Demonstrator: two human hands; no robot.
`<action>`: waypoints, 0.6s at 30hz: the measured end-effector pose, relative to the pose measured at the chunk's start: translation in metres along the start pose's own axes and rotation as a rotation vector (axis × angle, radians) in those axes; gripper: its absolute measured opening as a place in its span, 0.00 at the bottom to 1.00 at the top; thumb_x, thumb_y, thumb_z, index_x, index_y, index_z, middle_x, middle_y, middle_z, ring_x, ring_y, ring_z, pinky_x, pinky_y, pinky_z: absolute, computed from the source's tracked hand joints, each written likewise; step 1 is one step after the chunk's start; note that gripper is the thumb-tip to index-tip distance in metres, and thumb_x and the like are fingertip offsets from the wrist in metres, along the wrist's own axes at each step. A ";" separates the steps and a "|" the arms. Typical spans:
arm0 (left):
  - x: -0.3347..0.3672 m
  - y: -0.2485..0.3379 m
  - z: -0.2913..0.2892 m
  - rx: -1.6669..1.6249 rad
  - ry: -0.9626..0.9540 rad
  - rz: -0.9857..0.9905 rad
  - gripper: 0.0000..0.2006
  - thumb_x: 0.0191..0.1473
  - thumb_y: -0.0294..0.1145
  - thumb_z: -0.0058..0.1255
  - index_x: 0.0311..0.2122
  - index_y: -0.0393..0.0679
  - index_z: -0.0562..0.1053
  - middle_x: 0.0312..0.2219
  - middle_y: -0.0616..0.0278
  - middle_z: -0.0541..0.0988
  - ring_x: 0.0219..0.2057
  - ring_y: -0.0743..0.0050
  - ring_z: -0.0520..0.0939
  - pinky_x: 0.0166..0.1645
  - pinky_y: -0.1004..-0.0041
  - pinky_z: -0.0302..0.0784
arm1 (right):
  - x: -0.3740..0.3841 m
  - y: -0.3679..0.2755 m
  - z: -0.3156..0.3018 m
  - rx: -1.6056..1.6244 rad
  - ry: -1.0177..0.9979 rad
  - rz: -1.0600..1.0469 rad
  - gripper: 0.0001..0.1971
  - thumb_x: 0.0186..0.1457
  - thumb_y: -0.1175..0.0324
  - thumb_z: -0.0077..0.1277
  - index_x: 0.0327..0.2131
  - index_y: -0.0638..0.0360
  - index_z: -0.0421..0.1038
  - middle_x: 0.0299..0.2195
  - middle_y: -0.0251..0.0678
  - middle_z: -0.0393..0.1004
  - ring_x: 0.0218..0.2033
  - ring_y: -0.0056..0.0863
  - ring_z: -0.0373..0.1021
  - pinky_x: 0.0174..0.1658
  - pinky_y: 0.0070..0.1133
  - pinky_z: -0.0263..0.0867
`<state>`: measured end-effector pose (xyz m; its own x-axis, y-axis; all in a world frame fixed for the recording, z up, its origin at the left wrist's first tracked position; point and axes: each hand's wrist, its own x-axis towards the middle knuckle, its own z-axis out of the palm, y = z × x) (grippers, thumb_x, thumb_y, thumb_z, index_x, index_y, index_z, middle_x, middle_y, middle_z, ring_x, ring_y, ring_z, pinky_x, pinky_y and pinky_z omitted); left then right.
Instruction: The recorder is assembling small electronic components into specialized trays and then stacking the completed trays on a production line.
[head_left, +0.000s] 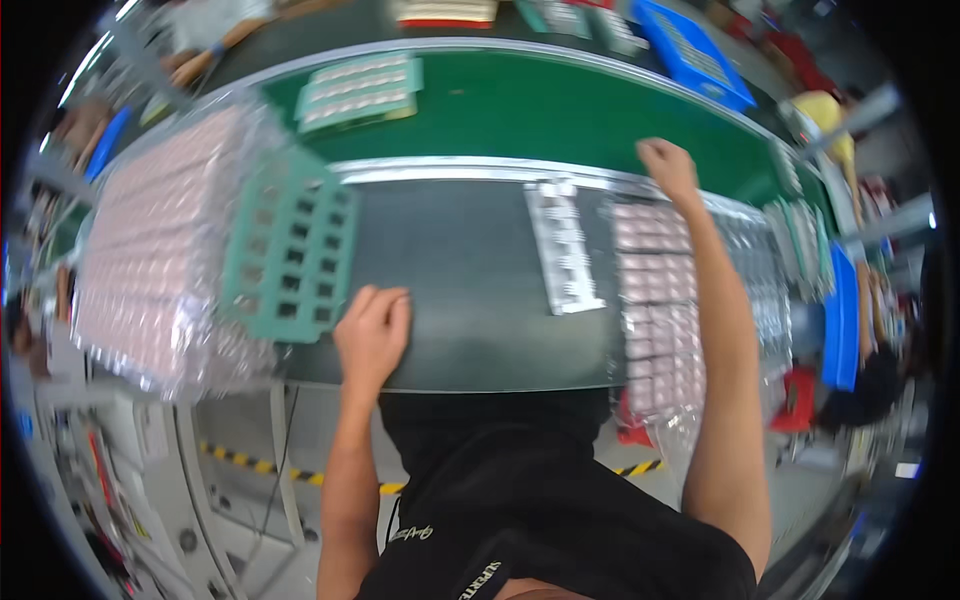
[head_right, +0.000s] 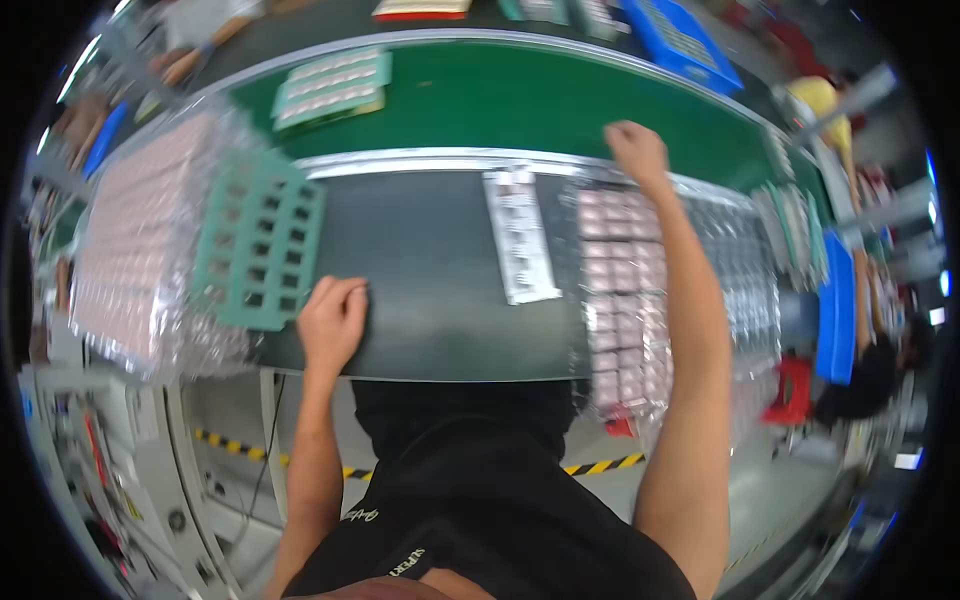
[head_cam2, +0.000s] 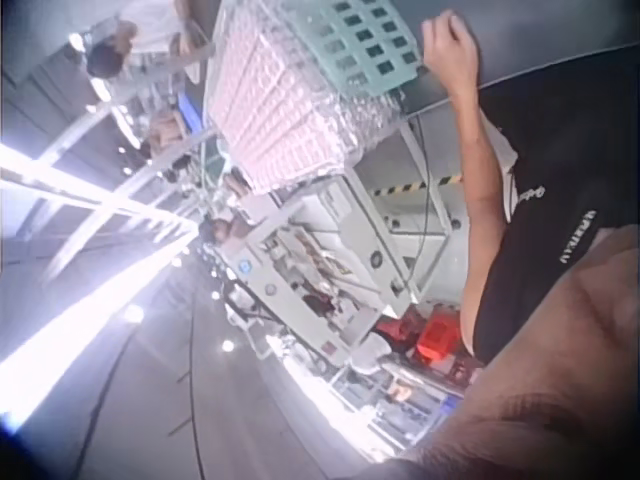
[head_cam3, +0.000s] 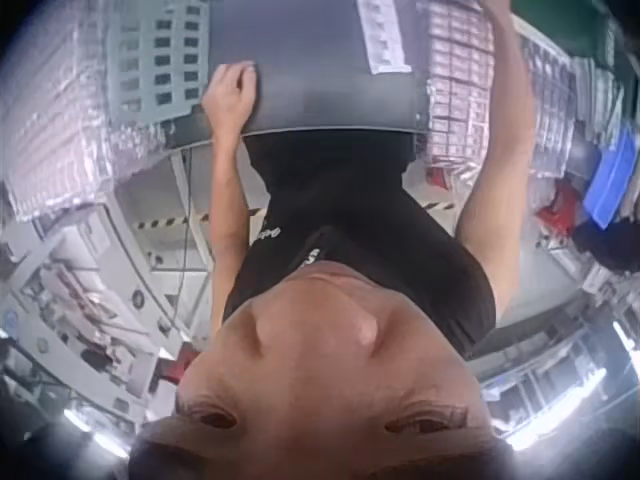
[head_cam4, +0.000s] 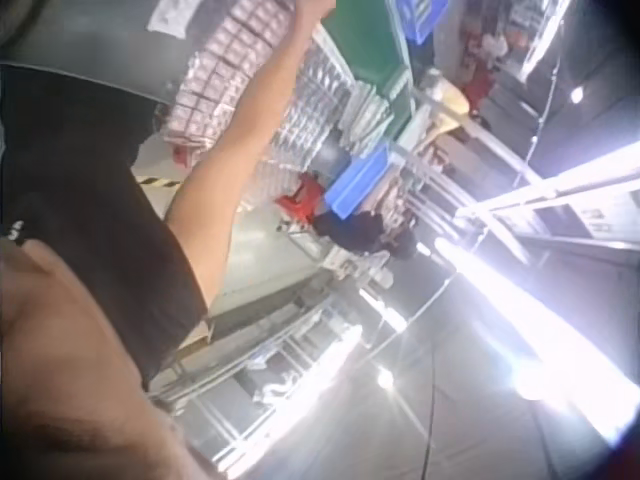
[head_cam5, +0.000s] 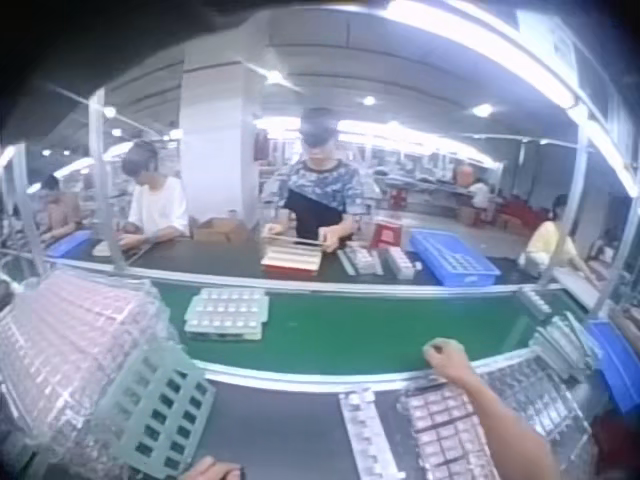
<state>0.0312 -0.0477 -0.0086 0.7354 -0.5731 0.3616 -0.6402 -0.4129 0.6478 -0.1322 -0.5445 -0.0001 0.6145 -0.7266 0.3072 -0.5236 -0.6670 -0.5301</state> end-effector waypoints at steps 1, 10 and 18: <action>0.001 0.003 0.001 0.006 -0.009 0.030 0.04 0.53 0.27 0.56 0.34 0.45 0.80 0.25 0.59 0.74 0.24 0.60 0.78 0.30 0.67 0.72 | -0.002 -0.002 0.001 0.002 -0.005 0.037 0.19 0.55 0.53 0.51 0.37 0.58 0.80 0.31 0.47 0.80 0.36 0.41 0.78 0.41 0.31 0.71; 0.002 0.013 0.013 -0.006 -0.071 0.066 0.05 0.55 0.27 0.54 0.35 0.43 0.80 0.26 0.60 0.75 0.24 0.65 0.77 0.31 0.69 0.72 | 0.011 0.021 -0.008 -0.116 0.036 0.153 0.21 0.57 0.51 0.51 0.35 0.61 0.79 0.34 0.49 0.80 0.39 0.47 0.77 0.46 0.36 0.71; 0.004 0.013 0.008 0.055 -0.094 0.015 0.05 0.56 0.27 0.53 0.36 0.42 0.80 0.27 0.60 0.75 0.25 0.65 0.77 0.32 0.69 0.72 | 0.026 0.070 -0.027 -0.416 -0.028 -0.004 0.24 0.61 0.45 0.47 0.37 0.61 0.72 0.38 0.49 0.76 0.44 0.48 0.72 0.47 0.41 0.68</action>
<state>0.0245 -0.0612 -0.0043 0.7035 -0.6421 0.3048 -0.6639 -0.4407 0.6041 -0.1690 -0.6145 -0.0075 0.6298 -0.7230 0.2839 -0.7116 -0.6836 -0.1624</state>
